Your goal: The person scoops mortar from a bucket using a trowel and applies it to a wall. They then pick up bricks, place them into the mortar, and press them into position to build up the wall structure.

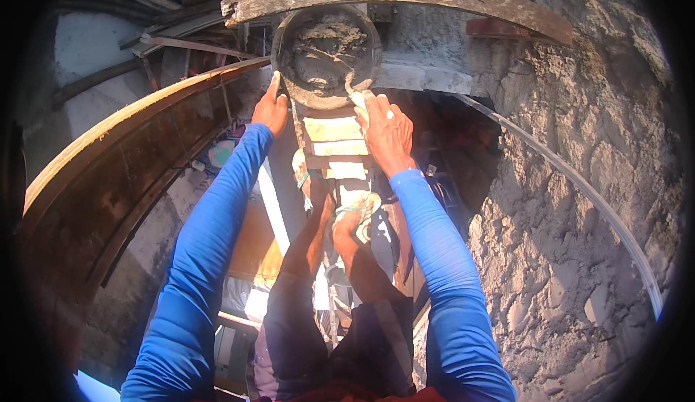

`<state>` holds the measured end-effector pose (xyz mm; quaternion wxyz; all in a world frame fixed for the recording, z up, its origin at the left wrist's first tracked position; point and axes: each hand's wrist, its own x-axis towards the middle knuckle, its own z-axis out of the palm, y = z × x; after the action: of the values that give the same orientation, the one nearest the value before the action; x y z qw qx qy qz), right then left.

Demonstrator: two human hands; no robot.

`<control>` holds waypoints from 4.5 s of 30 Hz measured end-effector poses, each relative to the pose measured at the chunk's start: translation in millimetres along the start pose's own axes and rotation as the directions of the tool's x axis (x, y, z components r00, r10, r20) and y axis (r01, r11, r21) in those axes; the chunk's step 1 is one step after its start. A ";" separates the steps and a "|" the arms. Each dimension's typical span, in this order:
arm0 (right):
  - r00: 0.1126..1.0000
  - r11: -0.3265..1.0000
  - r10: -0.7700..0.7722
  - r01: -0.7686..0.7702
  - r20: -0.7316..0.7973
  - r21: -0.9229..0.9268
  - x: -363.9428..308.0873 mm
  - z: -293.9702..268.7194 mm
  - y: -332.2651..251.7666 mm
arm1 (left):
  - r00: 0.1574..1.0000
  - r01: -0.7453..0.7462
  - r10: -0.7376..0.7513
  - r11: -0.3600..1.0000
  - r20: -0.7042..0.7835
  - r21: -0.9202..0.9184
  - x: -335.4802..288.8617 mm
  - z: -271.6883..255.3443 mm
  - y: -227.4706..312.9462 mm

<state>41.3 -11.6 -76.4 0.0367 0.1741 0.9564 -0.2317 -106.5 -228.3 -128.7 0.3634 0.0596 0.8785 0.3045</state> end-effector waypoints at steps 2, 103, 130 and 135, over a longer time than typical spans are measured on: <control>0.985 0.993 0.077 -0.062 0.154 -0.104 2.3 -4.1 -1.8 | 1.000 0.002 -0.003 0.999 -0.016 -0.053 -3.1 3.3 -0.4; 0.685 0.168 0.692 0.157 -0.229 0.973 39.9 -796.4 119.0 | 0.993 -0.032 0.041 0.996 -0.112 0.083 -349.6 -220.3 140.5; 0.876 0.772 0.332 -0.038 -0.351 0.635 423.1 -887.1 176.7 | 0.967 0.245 -0.239 0.967 0.094 -0.065 -330.3 -184.5 222.6; 0.844 0.953 0.219 -0.078 -0.489 0.291 399.9 -883.3 174.4 | 0.963 0.256 -0.246 0.962 0.106 -0.094 -337.3 -187.0 215.0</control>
<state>-263.0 662.7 574.2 -0.2258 0.3071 0.8757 -0.2963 -11.9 -256.6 301.6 0.4423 -0.0576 0.8435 0.2992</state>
